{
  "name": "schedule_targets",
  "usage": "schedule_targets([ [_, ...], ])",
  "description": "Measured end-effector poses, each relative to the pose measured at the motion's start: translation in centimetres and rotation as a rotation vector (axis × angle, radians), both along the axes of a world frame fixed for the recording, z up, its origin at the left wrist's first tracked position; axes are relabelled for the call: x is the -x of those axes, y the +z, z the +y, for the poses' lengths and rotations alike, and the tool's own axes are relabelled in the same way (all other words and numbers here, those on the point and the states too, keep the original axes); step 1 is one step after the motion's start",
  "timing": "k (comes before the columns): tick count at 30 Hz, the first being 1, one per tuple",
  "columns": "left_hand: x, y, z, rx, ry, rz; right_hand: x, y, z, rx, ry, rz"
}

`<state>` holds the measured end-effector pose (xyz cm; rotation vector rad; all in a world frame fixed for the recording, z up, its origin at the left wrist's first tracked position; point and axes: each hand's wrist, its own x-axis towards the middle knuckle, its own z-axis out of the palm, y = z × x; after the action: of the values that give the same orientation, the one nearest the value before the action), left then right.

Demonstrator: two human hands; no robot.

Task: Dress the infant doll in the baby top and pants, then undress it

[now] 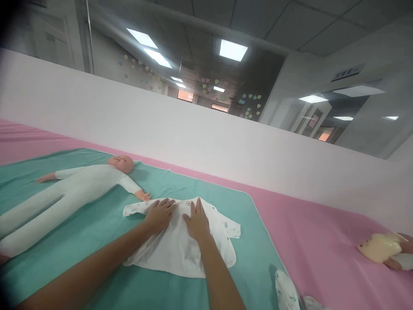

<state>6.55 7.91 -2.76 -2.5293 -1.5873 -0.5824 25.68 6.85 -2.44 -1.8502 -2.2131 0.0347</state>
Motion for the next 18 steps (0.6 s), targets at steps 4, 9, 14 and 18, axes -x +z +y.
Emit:
schedule_targets([
  [4, 0.0, -0.2, 0.1, -0.042, 0.054, -0.005, -0.3, 0.1, 0.1, 0.044, 0.004, 0.011],
  [9, -0.4, -0.3, -0.1, -0.084, 0.082, -0.013, 1.4, -0.1, -0.5, 0.04, 0.0, -0.023],
  [14, -0.3, -0.3, 0.3, -0.063, 0.089, -0.028, 5.0, -0.8, -2.4, 0.004, 0.268, -0.041],
  [18, 0.0, -0.4, 0.9, 0.023, 0.078, -0.052, 5.2, -0.7, -2.8, 0.015, 0.246, -0.012],
])
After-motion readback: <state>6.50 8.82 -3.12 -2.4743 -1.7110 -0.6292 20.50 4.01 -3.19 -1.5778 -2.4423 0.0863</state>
